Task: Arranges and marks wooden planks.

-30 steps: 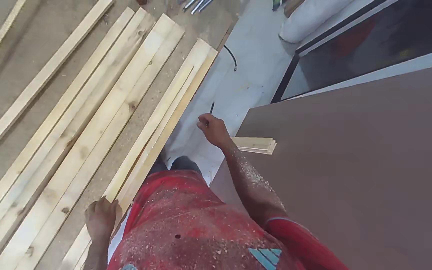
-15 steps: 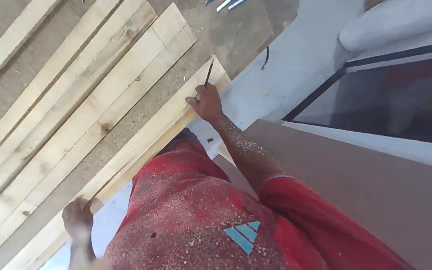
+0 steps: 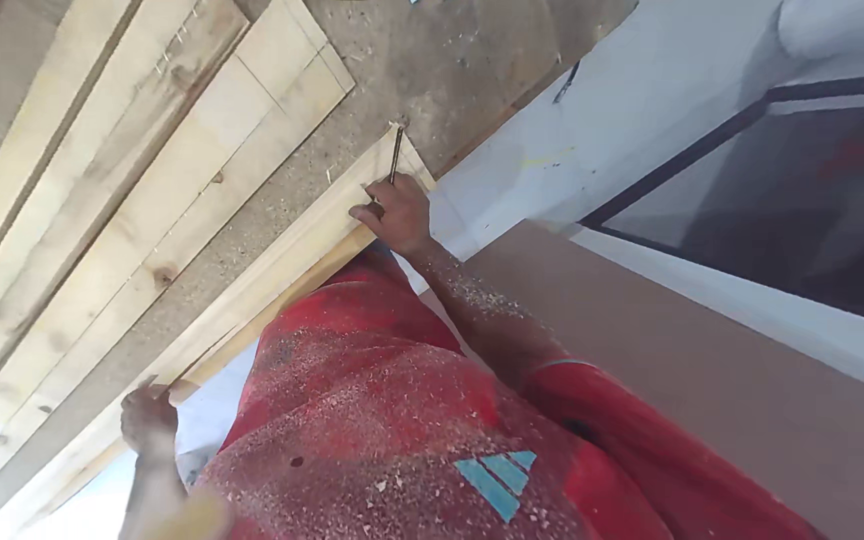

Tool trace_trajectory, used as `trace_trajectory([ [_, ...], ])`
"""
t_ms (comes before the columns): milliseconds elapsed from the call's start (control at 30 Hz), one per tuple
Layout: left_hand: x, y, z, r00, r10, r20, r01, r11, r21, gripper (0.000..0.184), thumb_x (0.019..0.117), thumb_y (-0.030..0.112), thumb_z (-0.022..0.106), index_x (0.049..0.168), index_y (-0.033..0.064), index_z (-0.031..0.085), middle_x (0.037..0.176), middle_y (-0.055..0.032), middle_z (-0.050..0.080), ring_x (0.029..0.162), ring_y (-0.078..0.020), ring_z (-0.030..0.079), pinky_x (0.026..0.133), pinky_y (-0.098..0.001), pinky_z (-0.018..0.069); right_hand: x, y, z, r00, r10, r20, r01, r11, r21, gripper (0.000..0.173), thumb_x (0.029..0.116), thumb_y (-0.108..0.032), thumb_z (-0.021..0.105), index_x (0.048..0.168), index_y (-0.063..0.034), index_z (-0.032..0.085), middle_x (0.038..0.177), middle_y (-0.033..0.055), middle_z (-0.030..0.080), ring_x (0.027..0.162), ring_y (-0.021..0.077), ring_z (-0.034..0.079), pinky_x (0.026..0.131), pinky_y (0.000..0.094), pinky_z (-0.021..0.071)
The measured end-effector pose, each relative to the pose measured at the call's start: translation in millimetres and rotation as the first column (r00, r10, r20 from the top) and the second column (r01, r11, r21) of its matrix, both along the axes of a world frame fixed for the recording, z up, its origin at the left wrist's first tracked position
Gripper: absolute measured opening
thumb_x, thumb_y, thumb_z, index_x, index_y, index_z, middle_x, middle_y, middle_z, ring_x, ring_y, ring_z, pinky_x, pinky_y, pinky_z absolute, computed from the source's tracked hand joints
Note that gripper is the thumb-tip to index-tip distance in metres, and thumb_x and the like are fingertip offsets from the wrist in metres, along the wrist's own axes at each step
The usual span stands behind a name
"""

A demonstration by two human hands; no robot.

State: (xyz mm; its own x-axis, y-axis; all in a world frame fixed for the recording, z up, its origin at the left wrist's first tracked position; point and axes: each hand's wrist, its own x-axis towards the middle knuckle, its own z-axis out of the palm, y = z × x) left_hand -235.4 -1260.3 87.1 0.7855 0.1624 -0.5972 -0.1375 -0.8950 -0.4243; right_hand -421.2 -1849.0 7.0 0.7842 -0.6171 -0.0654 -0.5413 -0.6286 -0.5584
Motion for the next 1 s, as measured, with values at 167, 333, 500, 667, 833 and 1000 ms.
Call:
trace_trajectory([
  [167,0,-26,-1,0.998,0.037,-0.041,-0.029,0.983,0.179,0.055,0.0995,0.028,0.061,0.148,0.0058,0.046,0.147,-0.0268,0.052,0.122,-0.0482,0.062,0.094,-0.0681,0.0522,1,-2,-2,1.000,0.013,0.024,-0.012,1.000,-0.009,0.050,0.0903,-0.058,0.069,0.099,-0.0099,0.077,0.093,0.0135,0.071,0.091,0.0315,0.070,0.077,0.0457,0.0587],
  [333,6,-40,-2,0.993,0.043,-0.109,-0.017,0.975,0.223,0.054,0.0981,0.020,0.060,0.147,0.0036,0.045,0.141,-0.0292,0.055,0.126,-0.0474,0.059,0.096,-0.0670,0.0517,1,-2,6,1.000,0.012,0.010,-0.012,1.000,0.016,0.045,0.0908,-0.054,0.071,0.100,-0.0096,0.076,0.095,0.0138,0.070,0.092,0.0326,0.069,0.078,0.0466,0.0584],
  [500,6,-40,-4,0.993,0.086,-0.081,-0.066,0.974,0.218,0.055,0.0974,0.020,0.063,0.146,0.0027,0.046,0.142,-0.0292,0.055,0.126,-0.0479,0.059,0.095,-0.0686,0.0518,0,-3,-2,0.999,0.011,0.038,-0.010,1.000,-0.015,0.047,0.0907,-0.057,0.069,0.098,-0.0107,0.076,0.094,0.0134,0.071,0.091,0.0314,0.070,0.076,0.0447,0.0592],
  [667,5,-39,-2,0.993,0.075,-0.092,-0.057,0.980,0.189,0.056,0.0961,0.019,0.064,0.146,0.0004,0.045,0.139,-0.0311,0.055,0.122,-0.0499,0.060,0.093,-0.0698,0.0521,2,-6,1,1.000,0.016,0.009,-0.017,0.999,0.041,0.046,0.0920,-0.055,0.069,0.101,-0.0101,0.076,0.095,0.0130,0.071,0.092,0.0307,0.070,0.078,0.0450,0.0596],
  [833,4,-46,0,0.992,0.082,-0.099,-0.060,0.975,0.213,0.055,0.0983,0.019,0.061,0.148,0.0012,0.043,0.141,-0.0295,0.055,0.124,-0.0477,0.061,0.094,-0.0676,0.0526,2,-6,4,1.000,0.018,-0.011,-0.017,0.998,0.057,0.046,0.0938,-0.054,0.068,0.102,-0.0098,0.075,0.096,0.0134,0.070,0.092,0.0312,0.069,0.079,0.0452,0.0584],
  [1000,0,-38,-1,0.996,0.051,-0.078,-0.035,0.981,0.189,0.051,0.0982,0.019,0.059,0.145,0.0026,0.046,0.139,-0.0280,0.058,0.122,-0.0467,0.063,0.093,-0.0681,0.0531,2,-6,3,1.000,0.016,-0.021,-0.015,0.999,0.041,0.045,0.0932,-0.054,0.068,0.101,-0.0107,0.075,0.095,0.0121,0.071,0.092,0.0297,0.070,0.078,0.0438,0.0587],
])
